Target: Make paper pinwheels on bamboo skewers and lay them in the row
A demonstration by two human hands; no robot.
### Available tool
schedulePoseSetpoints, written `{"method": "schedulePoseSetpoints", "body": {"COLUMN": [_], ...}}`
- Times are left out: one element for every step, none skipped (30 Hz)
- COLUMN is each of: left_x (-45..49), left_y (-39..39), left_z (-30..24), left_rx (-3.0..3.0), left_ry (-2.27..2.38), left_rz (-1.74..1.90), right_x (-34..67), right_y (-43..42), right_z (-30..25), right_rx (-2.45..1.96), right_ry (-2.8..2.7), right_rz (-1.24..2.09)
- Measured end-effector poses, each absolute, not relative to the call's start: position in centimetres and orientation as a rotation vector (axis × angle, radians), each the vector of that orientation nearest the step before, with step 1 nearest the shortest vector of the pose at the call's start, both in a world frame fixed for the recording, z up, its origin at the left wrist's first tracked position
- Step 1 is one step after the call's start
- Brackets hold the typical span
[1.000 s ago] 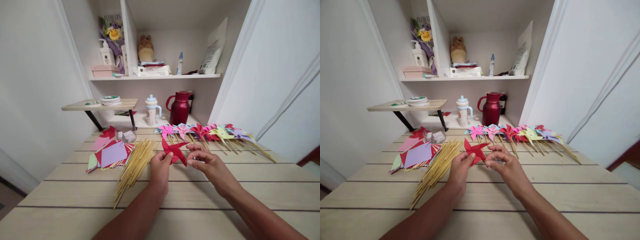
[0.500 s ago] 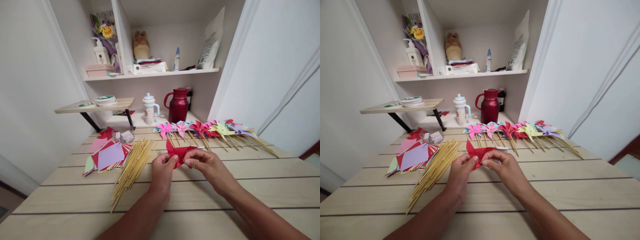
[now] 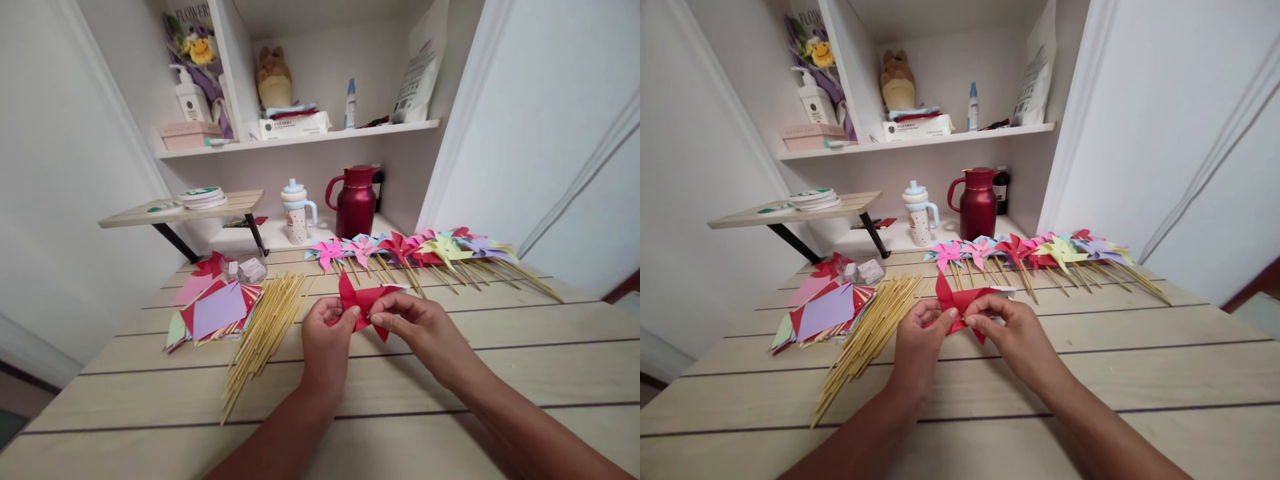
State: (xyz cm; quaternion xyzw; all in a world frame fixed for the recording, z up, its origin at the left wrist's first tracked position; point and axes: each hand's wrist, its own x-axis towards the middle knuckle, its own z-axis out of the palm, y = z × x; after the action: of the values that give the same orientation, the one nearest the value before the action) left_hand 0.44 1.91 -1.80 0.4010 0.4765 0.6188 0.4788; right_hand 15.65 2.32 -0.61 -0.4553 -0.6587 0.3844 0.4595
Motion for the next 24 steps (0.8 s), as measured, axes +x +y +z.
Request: {"method": "schedulePoseSetpoints", "body": {"left_x": [0.4,0.4,0.4,0.4,0.4,0.4,0.5,0.5,0.5,0.6,0.6,0.7,0.7,0.8,0.8,0.9,0.9,0.9,0.9,0.9,0.9,1.0,1.0,1.0], "left_y": [1.9,1.9,1.8,1.8,1.7,1.7,1.7,1.7,1.7,1.7,1.7,1.7,1.7,1.6,1.6,1.6,1.6,1.5,1.5,1.5,1.5,1.5,1.5,1.5], "left_z": [-1.8,-1.7,-1.7,-1.7,-1.6,-1.5,-1.5,-1.4,-1.3,-1.2,-1.1,-1.0,-0.9,-0.9,-0.8,-0.8,-0.8,-0.8,-0.8,-0.8,-0.8,-0.8,-0.8,-0.8], "left_rx": [0.964,0.953,0.95,0.951,0.957,0.965,0.973,0.979,0.984,0.989,0.994,0.998,1.002,1.005,1.009,1.012,1.017,1.023,1.029,1.032,1.034,1.034,1.032,1.028], "left_ry": [1.178,1.188,1.191,1.187,1.178,1.166,1.156,1.15,1.151,1.156,1.162,1.167,1.169,1.169,1.169,1.168,1.169,1.174,1.181,1.19,1.198,1.203,1.201,1.195], "left_rz": [1.519,1.522,1.519,1.512,1.501,1.49,1.483,1.481,1.483,1.486,1.488,1.49,1.488,1.484,1.482,1.482,1.483,1.484,1.487,1.494,1.501,1.509,1.517,1.522], "right_x": [15.7,15.7,15.7,15.8,15.8,15.9,15.9,16.0,16.0,16.0,16.0,16.0,16.1,16.1,16.1,16.1,16.1,16.1,16.1,16.1,16.0,15.9,15.8,15.7], "right_y": [2.3,2.3,2.3,2.3,2.3,2.3,2.3,2.3,2.3,2.3,2.3,2.3,2.3,2.3,2.3,2.3,2.3,2.3,2.2,2.2,2.1,2.1,2.0,1.9], "right_z": [-0.6,-0.6,-0.6,-0.6,-0.7,-0.8,-0.8,-0.9,-1.0,-1.0,-1.1,-1.1,-1.1,-1.1,-1.1,-1.1,-1.2,-1.2,-1.2,-1.2,-1.3,-1.2,-1.2,-1.1], "right_rx": [-1.127,-1.133,-1.139,-1.143,-1.144,-1.141,-1.137,-1.135,-1.133,-1.131,-1.128,-1.124,-1.12,-1.116,-1.113,-1.109,-1.104,-1.099,-1.096,-1.092,-1.085,-1.078,-1.069,-1.06], "right_ry": [-1.62,-1.619,-1.617,-1.613,-1.609,-1.601,-1.592,-1.582,-1.572,-1.564,-1.558,-1.556,-1.556,-1.557,-1.555,-1.551,-1.546,-1.541,-1.536,-1.531,-1.527,-1.523,-1.517,-1.511], "right_rz": [0.936,0.928,0.924,0.924,0.928,0.934,0.941,0.948,0.953,0.957,0.96,0.962,0.964,0.967,0.97,0.974,0.978,0.983,0.986,0.985,0.982,0.98,0.98,0.984]}}
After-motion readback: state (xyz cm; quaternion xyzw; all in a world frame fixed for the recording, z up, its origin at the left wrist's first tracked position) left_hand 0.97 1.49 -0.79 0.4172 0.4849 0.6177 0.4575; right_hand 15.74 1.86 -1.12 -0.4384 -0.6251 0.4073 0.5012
